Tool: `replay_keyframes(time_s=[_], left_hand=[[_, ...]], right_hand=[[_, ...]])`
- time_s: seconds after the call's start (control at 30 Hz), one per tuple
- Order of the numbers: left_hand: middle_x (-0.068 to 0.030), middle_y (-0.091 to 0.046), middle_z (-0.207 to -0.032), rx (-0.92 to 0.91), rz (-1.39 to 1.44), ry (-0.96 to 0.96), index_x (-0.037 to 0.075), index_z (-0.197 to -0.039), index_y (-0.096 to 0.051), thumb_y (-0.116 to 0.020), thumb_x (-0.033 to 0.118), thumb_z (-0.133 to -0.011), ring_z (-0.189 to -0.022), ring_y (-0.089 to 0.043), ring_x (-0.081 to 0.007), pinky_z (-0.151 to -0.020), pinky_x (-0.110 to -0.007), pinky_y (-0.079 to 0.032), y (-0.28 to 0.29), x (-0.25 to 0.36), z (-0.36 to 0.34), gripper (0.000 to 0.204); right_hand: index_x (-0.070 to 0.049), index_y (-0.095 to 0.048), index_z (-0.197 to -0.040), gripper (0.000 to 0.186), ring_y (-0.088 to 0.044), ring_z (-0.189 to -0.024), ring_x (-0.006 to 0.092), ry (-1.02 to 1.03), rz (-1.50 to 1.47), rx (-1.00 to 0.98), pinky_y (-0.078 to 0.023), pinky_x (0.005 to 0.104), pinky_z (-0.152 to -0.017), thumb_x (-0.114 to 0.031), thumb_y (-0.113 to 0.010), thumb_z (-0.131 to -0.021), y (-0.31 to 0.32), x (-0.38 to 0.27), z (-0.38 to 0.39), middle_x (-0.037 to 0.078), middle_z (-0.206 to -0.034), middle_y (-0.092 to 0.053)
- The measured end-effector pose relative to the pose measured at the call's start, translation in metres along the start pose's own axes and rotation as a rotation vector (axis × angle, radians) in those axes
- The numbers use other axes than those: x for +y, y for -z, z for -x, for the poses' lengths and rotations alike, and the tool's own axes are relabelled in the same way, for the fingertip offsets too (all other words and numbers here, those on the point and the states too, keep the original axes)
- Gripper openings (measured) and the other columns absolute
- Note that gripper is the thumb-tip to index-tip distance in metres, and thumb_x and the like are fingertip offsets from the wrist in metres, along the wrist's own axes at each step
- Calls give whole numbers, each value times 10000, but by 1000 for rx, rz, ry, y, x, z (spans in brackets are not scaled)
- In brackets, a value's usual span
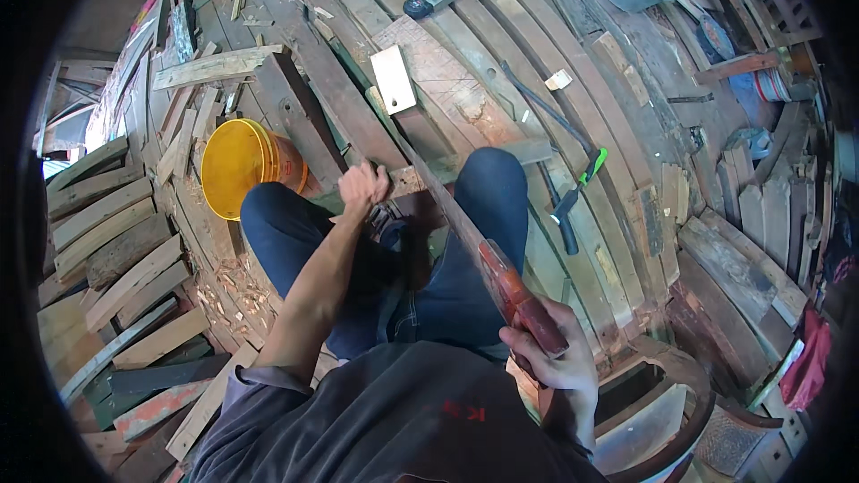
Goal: Sawing a piece of wood by hand while sitting on the floor of a workshop.
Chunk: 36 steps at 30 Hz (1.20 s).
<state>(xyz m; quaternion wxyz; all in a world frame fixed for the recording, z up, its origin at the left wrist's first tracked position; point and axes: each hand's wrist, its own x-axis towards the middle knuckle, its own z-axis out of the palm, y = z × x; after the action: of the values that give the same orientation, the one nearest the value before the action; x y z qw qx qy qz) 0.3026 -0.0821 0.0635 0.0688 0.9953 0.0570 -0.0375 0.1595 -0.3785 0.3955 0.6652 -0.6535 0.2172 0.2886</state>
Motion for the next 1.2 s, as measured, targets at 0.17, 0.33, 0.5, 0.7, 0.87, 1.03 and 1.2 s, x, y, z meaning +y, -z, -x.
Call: replay_keyframes(time_s=[0.17, 0.33, 0.5, 0.7, 0.87, 1.03, 1.2], left_hand=[[-224, -675, -777, -180, 45, 52, -49, -1136, -598, -493, 417, -831, -696, -677, -349, -623, -424, -525, 16, 19, -3, 567], [-226, -682, -828, -321, 30, 110, -39, -1115, -612, -491, 429, -839, -800, -684, -342, -694, -437, -525, 20, 20, -13, 557], [-138, -696, -963, -597, 70, -57, 120, -1072, -665, -464, 371, -884, -892, -670, -315, -732, -436, -520, -4, 16, -45, 372], [-175, -631, -1167, -1272, 93, -3, 94, -1102, -678, -618, 341, -780, -1065, -620, -295, -858, -390, -506, 99, 32, -60, 411], [-221, -634, -1122, -904, -112, -258, -17, -1046, -667, -668, 417, -772, -1047, -625, -328, -864, -394, -509, 93, -4, -89, 513], [-278, -651, -1002, -679, -159, -329, -76, -1006, -662, -649, 522, -784, -957, -646, -375, -835, -430, -510, 162, 5, -96, 638], [-194, -633, -1159, -1245, -354, -581, 17, -1084, -671, -637, 664, -699, -1079, -598, -336, -913, -402, -466, 115, 28, -90, 754]], right_hand=[[-38, -522, -805, 172, -477, -499, 44, 18, -18, -29, -336, 212, -442, -3, -690, -815, 6, -4, 5, -16, -599, -505], [1, -583, -1012, 267, -509, -565, 59, 120, 95, 106, -366, 216, -481, 24, -712, -780, -4, 15, 13, -4, -671, -536], [5, -567, -1140, 419, -527, -609, 76, 118, 157, 116, -399, 225, -523, 38, -729, -756, 2, 28, 11, 13, -703, -555], [9, -553, -1136, 385, -518, -564, 71, 183, 103, 155, -389, 222, -497, 18, -704, -782, 1, 42, 11, 6, -705, -545], [23, -556, -1089, 335, -502, -537, 69, 88, -67, 194, -373, 216, -477, 35, -685, -780, -5, 31, 12, 6, -696, -529], [18, -574, -1024, 281, -492, -532, 69, 57, -132, 150, -361, 217, -469, 29, -690, -769, 5, 40, 15, 0, -700, -518], [-1, -532, -859, 159, -441, -465, 62, -15, -90, 196, -324, 226, -431, 5, -665, -774, -2, 31, 9, -6, -587, -467]])
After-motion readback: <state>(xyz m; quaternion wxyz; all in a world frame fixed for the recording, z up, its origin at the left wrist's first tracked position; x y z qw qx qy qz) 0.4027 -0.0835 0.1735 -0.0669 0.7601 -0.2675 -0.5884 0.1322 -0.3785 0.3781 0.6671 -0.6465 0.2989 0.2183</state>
